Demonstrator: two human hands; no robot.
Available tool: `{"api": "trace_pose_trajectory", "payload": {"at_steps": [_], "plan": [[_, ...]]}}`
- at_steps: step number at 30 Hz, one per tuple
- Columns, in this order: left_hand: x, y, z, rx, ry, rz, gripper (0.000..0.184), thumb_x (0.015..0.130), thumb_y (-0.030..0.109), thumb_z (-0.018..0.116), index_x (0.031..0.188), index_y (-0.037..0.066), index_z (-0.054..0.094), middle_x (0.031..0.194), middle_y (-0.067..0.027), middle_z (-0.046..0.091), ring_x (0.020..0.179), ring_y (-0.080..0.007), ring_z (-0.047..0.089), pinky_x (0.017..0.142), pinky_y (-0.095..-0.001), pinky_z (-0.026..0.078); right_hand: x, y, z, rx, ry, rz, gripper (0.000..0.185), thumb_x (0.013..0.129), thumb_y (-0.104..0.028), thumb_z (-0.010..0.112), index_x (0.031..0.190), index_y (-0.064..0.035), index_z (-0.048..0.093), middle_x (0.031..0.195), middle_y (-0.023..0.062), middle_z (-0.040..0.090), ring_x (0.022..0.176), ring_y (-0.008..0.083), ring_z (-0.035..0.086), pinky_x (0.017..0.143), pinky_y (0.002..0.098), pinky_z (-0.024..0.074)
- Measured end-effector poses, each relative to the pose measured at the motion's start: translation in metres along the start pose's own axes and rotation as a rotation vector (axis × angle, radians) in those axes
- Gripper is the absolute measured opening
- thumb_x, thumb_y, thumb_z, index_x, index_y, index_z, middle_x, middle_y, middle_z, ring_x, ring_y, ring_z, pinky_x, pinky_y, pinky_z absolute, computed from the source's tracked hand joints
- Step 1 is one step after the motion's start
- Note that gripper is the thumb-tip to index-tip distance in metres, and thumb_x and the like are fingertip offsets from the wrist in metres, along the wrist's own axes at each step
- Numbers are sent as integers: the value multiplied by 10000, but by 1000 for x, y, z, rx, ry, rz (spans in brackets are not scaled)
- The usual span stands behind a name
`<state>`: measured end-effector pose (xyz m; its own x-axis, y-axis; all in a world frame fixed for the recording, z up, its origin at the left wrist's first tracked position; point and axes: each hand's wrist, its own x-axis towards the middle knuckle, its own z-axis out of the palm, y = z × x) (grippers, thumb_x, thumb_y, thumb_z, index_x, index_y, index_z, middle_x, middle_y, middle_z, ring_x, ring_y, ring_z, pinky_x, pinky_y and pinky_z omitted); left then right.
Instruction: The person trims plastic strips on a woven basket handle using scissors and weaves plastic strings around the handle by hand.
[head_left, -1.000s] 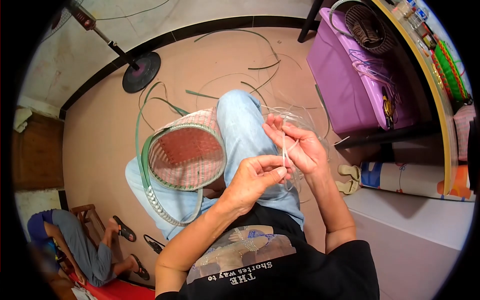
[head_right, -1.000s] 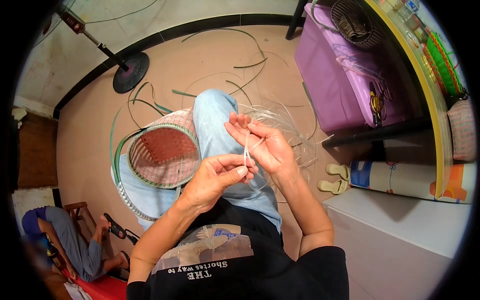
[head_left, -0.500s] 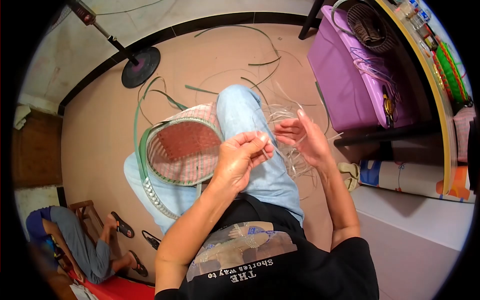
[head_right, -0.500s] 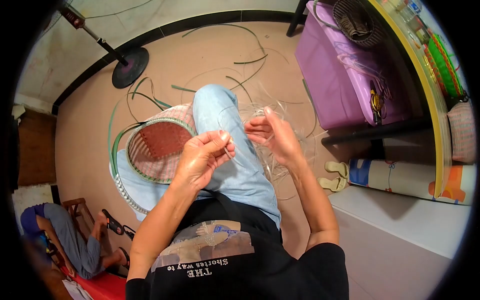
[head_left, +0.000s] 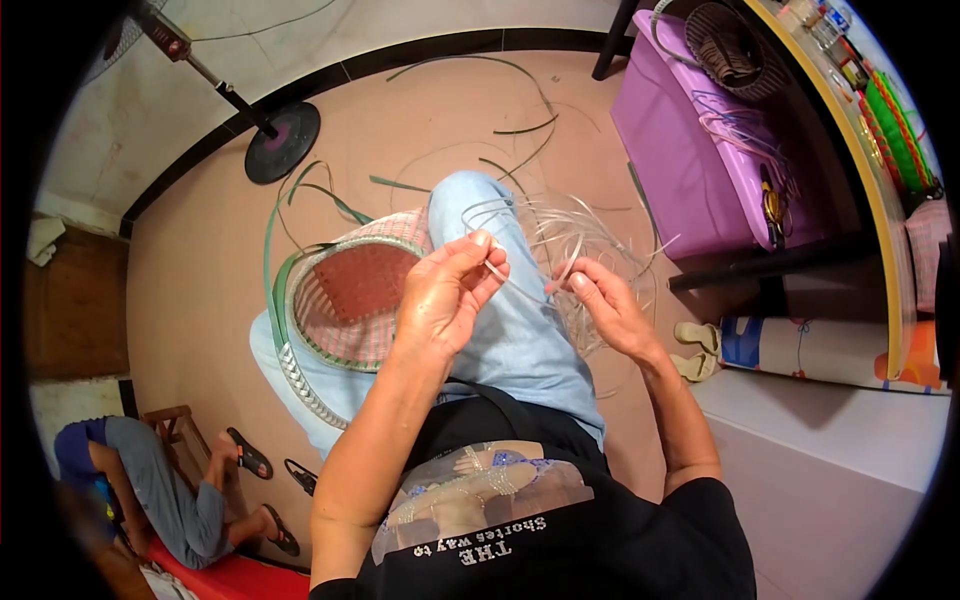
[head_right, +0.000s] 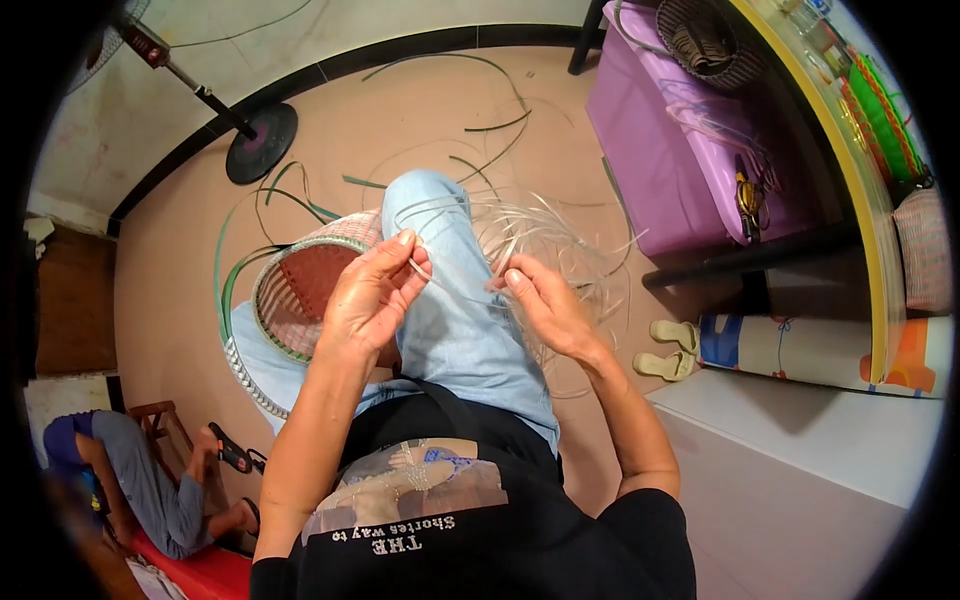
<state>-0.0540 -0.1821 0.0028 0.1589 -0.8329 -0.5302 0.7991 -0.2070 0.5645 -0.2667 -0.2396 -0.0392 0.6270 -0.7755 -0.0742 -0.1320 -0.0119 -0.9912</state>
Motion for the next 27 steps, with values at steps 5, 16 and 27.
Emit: {"api": "trace_pose_trajectory", "payload": {"at_steps": [5,16,27], "plan": [[-4,18,9,-47,-9,103,184,845,67,649,962,-50,569,861,-113,612,807,-183,613,765,-302,542,-5,-14,-7,76,-253,-16,239,958,-172,491,1044,33,580,917,63,617,907,147,581,849,294,446],[-17,46,31,177,79,291,109,863,63,622,931,-16,593,851,-95,618,802,-169,611,747,-282,538,-15,-55,-21,419,-342,137,175,894,-115,603,914,58,615,740,95,625,647,164,627,608,271,519],[-9,51,17,279,54,238,226,835,191,694,839,-11,595,774,-96,622,709,-191,645,670,-298,573,-29,-73,-23,498,-239,132,183,891,-139,608,873,43,602,706,99,635,587,182,644,543,275,529]]}}
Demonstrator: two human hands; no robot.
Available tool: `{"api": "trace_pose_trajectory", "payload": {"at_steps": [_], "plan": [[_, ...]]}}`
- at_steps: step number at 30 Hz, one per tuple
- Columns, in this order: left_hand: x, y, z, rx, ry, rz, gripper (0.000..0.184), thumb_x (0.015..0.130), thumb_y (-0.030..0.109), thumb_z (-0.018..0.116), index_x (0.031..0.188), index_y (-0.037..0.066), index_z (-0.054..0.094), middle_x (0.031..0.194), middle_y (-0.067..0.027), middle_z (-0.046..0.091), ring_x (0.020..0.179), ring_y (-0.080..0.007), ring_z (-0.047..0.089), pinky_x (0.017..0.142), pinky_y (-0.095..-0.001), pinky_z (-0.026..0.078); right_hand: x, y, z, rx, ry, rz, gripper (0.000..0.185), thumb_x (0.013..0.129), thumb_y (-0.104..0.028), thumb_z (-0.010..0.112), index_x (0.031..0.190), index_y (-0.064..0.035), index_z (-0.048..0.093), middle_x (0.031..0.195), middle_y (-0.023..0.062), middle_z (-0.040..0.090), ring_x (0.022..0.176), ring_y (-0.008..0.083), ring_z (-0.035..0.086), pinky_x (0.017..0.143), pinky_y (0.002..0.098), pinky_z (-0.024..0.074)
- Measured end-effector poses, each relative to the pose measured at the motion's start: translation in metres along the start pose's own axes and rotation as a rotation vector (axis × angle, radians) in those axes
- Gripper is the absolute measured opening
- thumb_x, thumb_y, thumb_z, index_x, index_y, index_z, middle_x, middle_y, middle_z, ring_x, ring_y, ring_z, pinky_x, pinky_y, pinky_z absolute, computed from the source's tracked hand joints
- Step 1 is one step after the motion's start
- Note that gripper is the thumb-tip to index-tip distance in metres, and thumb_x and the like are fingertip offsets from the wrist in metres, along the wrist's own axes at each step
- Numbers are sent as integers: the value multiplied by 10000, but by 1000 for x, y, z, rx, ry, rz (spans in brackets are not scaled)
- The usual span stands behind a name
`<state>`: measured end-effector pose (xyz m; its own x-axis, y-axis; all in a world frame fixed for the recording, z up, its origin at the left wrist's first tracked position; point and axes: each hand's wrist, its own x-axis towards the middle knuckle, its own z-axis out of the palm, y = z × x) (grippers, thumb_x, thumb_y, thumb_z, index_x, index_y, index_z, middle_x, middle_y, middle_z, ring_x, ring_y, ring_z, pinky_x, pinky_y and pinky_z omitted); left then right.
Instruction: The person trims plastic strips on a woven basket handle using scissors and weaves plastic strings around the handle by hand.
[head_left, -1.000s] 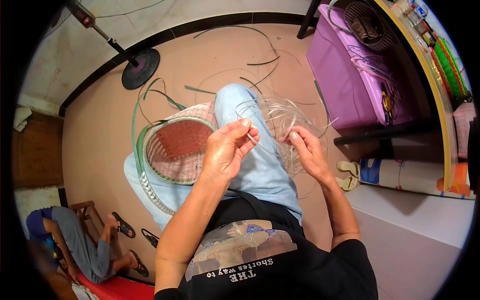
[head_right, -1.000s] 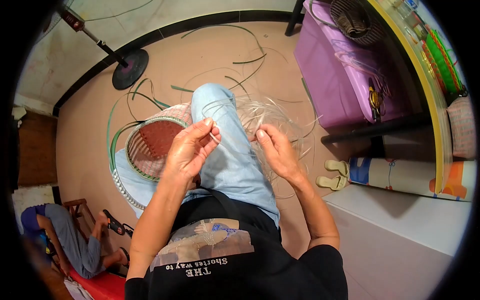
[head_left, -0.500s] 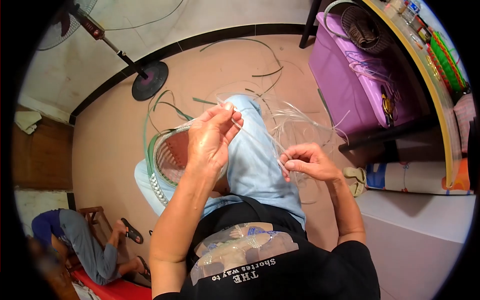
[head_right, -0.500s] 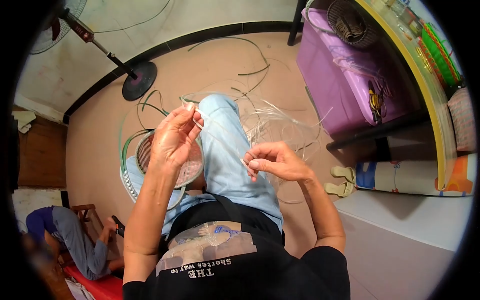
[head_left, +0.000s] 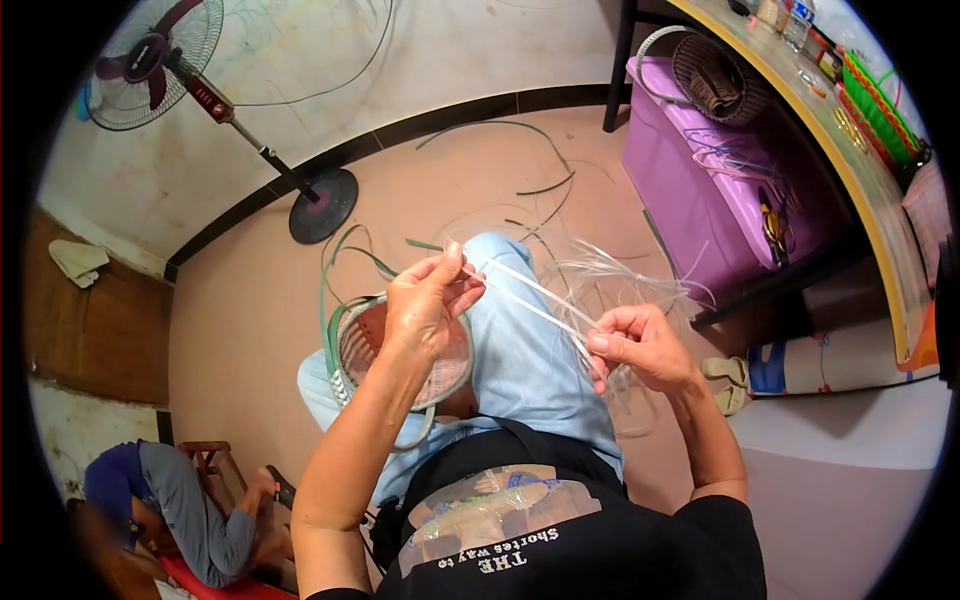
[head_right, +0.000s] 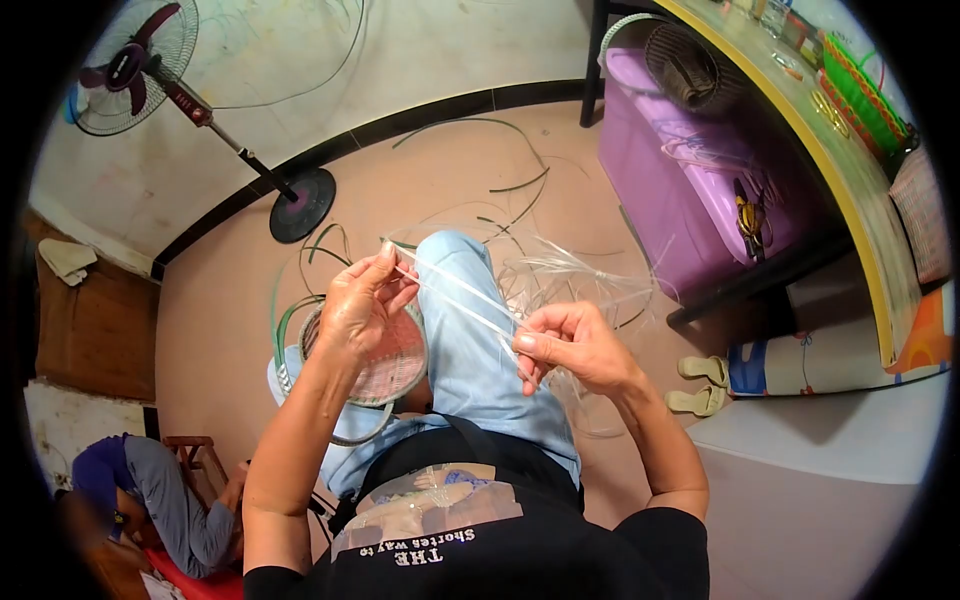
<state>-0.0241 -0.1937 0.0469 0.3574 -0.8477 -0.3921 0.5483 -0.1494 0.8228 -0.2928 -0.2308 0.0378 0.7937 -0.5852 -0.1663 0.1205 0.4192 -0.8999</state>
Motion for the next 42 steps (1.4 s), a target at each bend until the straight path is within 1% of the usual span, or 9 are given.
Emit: {"api": "trace_pose_trajectory", "payload": {"at_steps": [9,15,25,28,30,33,37,40,42], "plan": [[2,33,-17,-113,-51,115,138,881,170,606,839,50,553,743,-57,580,703,-184,593,705,-319,530,0,6,-14,-211,36,38,171,908,-157,589,867,9,603,662,21,585,561,64,532,500,202,433],[-12,135,-57,-288,-185,166,213,938,164,534,754,73,476,580,39,339,470,-41,299,419,-188,248,8,52,-88,-461,177,25,225,921,-203,568,788,-25,607,638,-30,533,547,30,454,473,188,357],[-71,225,-102,-195,-124,398,217,972,139,468,773,63,429,595,45,263,446,-42,184,376,-201,152,25,148,-199,-920,481,128,325,843,-264,626,744,44,601,611,81,566,602,178,556,577,344,442],[-84,212,-82,-57,17,361,238,967,180,489,756,75,455,600,57,257,430,-34,169,365,-202,140,46,121,-177,-1544,378,186,295,800,-242,655,857,47,629,717,165,623,720,269,626,658,415,475],[-92,202,-67,93,8,378,259,962,203,498,733,98,438,595,70,254,427,-27,163,366,-195,139,67,72,-123,-1539,367,159,362,769,-250,689,980,37,619,840,200,648,846,329,635,732,445,480],[-98,197,-60,265,-101,396,259,957,220,498,732,107,435,596,76,256,431,-19,164,370,-190,137,115,39,-53,-1046,526,-537,405,764,-251,712,1029,35,602,809,154,652,774,305,620,704,412,481],[-107,201,-52,353,-193,417,257,949,231,504,732,112,438,597,79,256,434,-11,164,375,-189,137,180,38,-44,-587,632,-549,291,836,-211,668,1005,21,623,748,39,631,677,118,560,614,269,452],[-114,213,-67,389,-112,449,249,943,222,514,729,115,442,594,83,276,425,-9,163,374,-190,137,194,33,-66,-529,587,-456,213,885,-192,618,944,11,634,737,-2,600,658,28,496,571,196,396],[-115,217,-87,369,-46,441,235,933,199,531,728,119,449,595,86,299,416,-10,168,367,-194,131,194,37,-83,-518,506,-516,208,895,-199,602,890,7,634,711,-5,586,599,36,478,523,194,381]]}}
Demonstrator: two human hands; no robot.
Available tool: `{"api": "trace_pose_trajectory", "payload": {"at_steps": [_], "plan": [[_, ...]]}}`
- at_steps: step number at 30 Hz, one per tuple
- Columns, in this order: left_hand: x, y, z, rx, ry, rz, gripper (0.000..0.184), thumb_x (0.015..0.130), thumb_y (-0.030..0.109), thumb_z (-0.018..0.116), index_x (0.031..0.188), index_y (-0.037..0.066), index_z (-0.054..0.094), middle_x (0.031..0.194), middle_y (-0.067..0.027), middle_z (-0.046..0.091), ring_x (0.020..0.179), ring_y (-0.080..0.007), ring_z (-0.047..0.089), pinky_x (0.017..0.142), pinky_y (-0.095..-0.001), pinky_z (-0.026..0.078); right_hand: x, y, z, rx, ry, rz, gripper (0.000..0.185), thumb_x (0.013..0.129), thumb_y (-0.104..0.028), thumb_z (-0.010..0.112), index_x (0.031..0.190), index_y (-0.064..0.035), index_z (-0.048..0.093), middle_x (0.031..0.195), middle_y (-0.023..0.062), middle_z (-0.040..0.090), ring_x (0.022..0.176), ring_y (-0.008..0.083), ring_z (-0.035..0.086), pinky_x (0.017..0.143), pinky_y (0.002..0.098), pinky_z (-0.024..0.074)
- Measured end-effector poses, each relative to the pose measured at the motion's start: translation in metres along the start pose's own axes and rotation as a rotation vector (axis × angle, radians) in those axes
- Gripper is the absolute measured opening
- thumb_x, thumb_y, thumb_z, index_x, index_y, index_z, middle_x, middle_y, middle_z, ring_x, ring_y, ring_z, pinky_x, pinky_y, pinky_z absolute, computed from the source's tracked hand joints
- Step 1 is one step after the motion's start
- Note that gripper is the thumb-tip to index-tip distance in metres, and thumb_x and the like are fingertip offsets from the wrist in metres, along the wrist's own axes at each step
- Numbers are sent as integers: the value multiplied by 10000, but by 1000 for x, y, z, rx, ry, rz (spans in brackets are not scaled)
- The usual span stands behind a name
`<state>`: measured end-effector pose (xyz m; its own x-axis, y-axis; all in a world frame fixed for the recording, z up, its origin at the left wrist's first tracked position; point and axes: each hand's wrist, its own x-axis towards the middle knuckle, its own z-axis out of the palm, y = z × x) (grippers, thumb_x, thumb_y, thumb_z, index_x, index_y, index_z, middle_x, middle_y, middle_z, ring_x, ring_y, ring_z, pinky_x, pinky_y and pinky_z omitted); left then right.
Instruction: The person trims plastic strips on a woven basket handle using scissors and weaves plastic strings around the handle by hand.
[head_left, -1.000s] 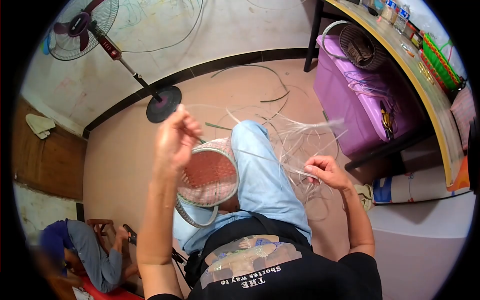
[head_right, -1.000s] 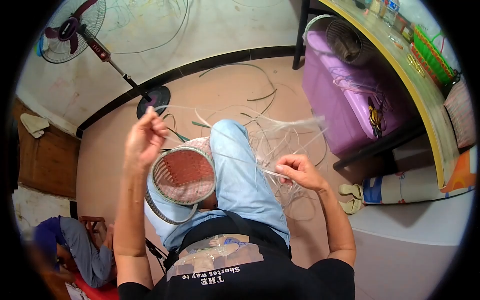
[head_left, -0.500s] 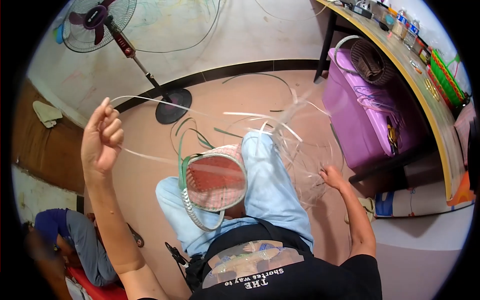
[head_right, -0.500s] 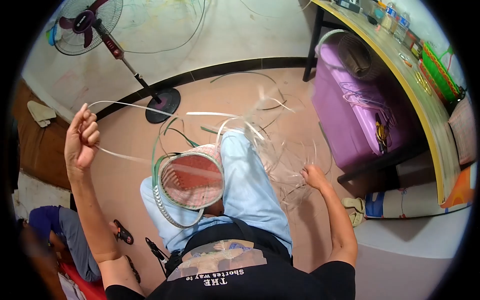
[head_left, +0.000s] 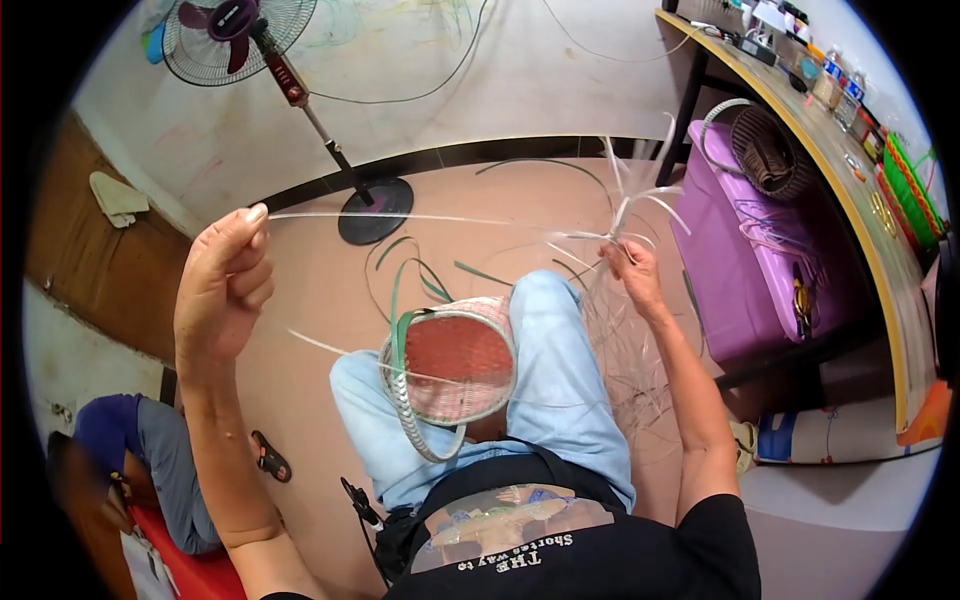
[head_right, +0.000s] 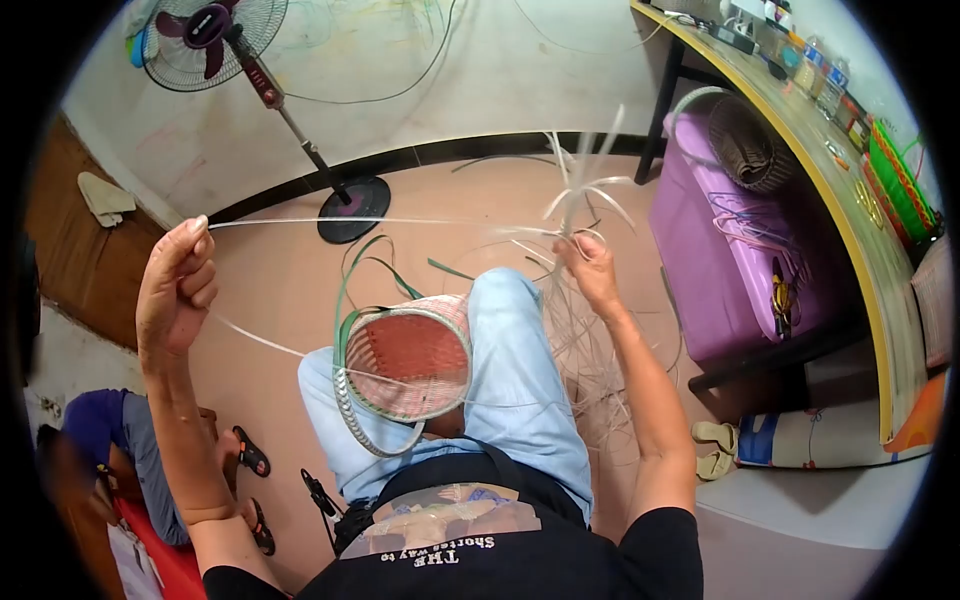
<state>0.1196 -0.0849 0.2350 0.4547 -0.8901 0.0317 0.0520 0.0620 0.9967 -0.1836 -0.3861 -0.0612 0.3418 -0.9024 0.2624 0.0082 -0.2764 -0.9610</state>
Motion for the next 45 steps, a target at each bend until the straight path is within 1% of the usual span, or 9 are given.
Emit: {"api": "trace_pose_trajectory", "payload": {"at_steps": [7,10,14,17,21,26,30,33,45], "plan": [[-17,13,-69,-463,272,71,167,966,121,472,810,65,448,627,59,295,426,-29,177,361,-208,139,-1,91,-104,199,408,477,199,887,-200,592,862,-2,595,614,9,481,482,79,448,415,227,394],[-28,12,-106,-512,3,226,123,986,111,426,914,24,474,641,47,233,460,-39,191,405,-204,175,-11,153,-167,115,413,753,356,811,-254,675,982,47,592,737,122,607,575,187,562,556,337,511],[-32,-3,-2,-418,207,178,137,976,136,455,921,21,505,646,54,270,494,-34,239,440,-197,206,-18,17,-115,-1229,-264,406,393,821,-221,651,1049,94,591,1008,253,635,951,273,639,783,322,493],[-33,-49,62,-277,113,88,154,945,190,521,900,45,552,643,38,419,532,-36,389,484,-186,355,-23,-77,-42,-342,-388,141,342,908,-242,566,1045,67,614,989,162,659,954,216,633,814,319,497],[-51,-118,130,-176,-171,-96,160,931,131,535,936,-22,584,744,-90,633,690,-146,630,653,-267,531,-67,-191,41,642,-723,273,445,983,-280,432,1271,59,418,1087,189,595,1026,260,597,916,372,477],[-89,-171,149,-45,-305,-148,255,941,151,531,1085,-56,569,969,-89,633,888,-97,595,766,-243,486,-82,-206,60,1019,-661,420,309,987,-257,438,1090,29,495,747,58,544,599,98,506,527,248,420],[-91,-174,144,-158,-166,-25,379,962,255,502,1203,-36,528,1093,-61,588,997,-86,537,853,-247,438,-106,-204,54,436,-732,333,244,983,-232,447,939,-18,557,568,-37,408,435,33,317,404,196,257],[-83,-165,131,-199,-177,8,389,980,312,451,1126,-31,563,964,-41,599,901,-97,539,833,-254,429,-132,-198,47,324,-1057,516,286,995,-242,416,908,-15,567,572,-38,394,481,36,332,439,198,268],[-55,-147,69,-330,-46,15,312,982,256,450,912,-14,589,849,-79,617,795,-142,605,739,-286,507,-180,-64,-68,63,-1127,897,298,980,-261,453,855,-35,602,651,0,565,569,66,442,528,219,360]]}}
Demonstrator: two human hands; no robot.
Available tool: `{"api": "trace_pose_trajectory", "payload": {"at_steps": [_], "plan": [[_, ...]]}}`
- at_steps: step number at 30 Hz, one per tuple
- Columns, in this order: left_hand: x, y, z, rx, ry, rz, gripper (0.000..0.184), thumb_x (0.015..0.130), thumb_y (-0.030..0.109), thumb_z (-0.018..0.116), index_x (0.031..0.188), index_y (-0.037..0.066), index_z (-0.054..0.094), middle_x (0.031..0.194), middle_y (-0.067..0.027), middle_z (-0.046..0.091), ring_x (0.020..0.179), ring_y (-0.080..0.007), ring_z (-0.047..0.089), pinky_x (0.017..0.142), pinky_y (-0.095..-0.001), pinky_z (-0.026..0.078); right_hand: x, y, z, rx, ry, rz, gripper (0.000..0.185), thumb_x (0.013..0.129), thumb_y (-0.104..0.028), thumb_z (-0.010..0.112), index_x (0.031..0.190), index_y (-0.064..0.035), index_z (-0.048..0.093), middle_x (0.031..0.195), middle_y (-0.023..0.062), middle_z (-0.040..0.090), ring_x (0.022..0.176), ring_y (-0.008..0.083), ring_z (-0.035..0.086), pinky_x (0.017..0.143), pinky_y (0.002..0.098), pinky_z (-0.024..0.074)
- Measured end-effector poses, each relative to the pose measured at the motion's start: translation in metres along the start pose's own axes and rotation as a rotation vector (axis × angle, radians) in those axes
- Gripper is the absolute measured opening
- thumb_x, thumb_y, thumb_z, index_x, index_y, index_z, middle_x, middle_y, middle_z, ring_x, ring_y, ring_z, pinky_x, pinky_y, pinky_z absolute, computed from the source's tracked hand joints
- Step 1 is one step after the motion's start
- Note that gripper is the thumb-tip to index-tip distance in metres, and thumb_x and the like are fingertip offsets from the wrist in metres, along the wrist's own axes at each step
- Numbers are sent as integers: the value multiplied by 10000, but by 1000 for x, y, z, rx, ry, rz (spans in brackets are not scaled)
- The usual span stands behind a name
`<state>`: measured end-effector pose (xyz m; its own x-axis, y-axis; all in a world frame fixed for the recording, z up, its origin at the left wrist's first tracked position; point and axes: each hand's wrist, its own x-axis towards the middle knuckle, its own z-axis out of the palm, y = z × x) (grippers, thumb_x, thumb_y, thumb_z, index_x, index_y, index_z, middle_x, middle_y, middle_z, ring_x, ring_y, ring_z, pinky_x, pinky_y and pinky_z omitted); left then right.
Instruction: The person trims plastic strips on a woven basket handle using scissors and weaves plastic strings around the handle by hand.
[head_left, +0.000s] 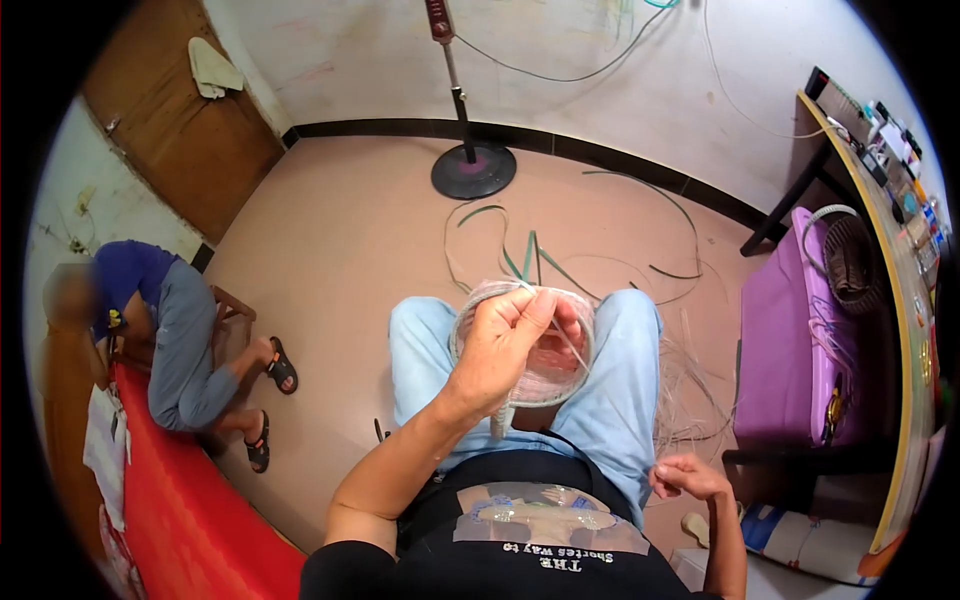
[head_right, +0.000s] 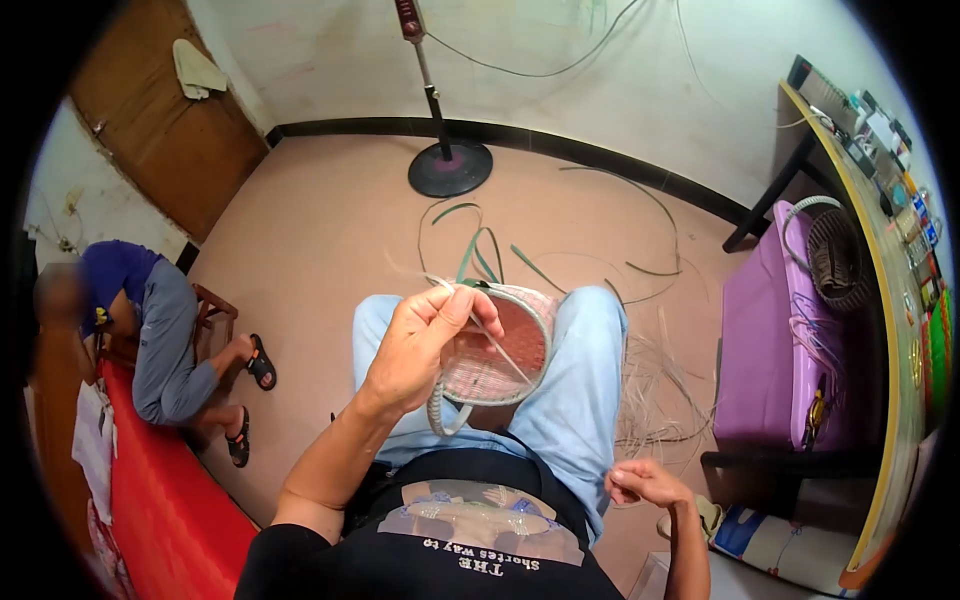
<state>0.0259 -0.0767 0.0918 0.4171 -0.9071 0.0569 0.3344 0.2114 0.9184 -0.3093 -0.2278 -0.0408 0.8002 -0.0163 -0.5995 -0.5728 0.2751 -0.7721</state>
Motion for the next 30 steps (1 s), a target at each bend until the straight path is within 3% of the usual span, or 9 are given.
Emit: {"api": "trace_pose_trajectory", "payload": {"at_steps": [8,11,14,16,18,20,22,26,30], "plan": [[5,4,-14,54,93,96,230,936,191,550,903,-26,620,818,-87,631,745,-141,618,670,-252,523,-20,47,-24,1,-111,192,302,971,-247,471,897,-20,657,804,29,632,775,109,547,758,257,446],[3,3,-17,93,115,112,219,926,176,568,885,-30,626,790,-85,631,714,-139,618,642,-246,522,-22,47,-33,-20,-166,195,272,942,-243,535,1037,-11,639,930,46,631,864,125,551,842,280,443],[-2,6,-13,82,85,46,208,916,165,583,869,-32,630,759,-83,629,682,-135,618,617,-246,523,-25,-4,-24,-153,-110,58,367,887,-222,623,1177,-1,575,1058,58,604,963,144,546,905,303,427],[-6,9,-5,69,58,-8,195,907,155,595,864,-33,630,743,-80,628,666,-132,619,604,-249,526,-17,-47,-20,-131,-99,-219,481,844,-177,668,1257,12,509,1137,82,574,1030,161,537,936,321,418],[-11,7,4,66,34,-61,180,898,143,607,864,-33,629,731,-77,628,657,-131,622,594,-253,531,2,-87,-6,-201,59,-459,424,848,-159,648,1215,23,537,1114,105,590,1047,176,549,939,331,423],[-16,3,13,36,2,-122,160,887,118,619,864,-40,627,724,-84,635,640,-131,625,573,-239,534,24,-123,18,-185,196,-547,354,870,-137,611,1173,37,556,1095,122,601,1027,174,565,891,312,452],[-20,-7,19,72,-26,-139,166,888,117,617,867,-47,626,719,-91,637,634,-132,629,566,-235,534,49,-150,48,114,161,-628,293,889,-112,579,1139,41,571,1060,111,612,986,165,580,821,293,478],[-32,-19,28,111,-5,-212,172,895,113,607,887,-57,630,722,-82,640,632,-132,630,570,-237,537,77,-174,86,297,98,-677,194,895,-103,597,1032,33,616,930,66,621,842,117,581,746,275,486],[-46,-19,29,334,3,-88,135,877,63,610,854,-68,638,712,-80,645,631,-125,626,581,-238,528,93,-167,90,350,160,-687,158,893,-111,610,951,34,631,854,47,621,772,99,568,679,252,482]]}}
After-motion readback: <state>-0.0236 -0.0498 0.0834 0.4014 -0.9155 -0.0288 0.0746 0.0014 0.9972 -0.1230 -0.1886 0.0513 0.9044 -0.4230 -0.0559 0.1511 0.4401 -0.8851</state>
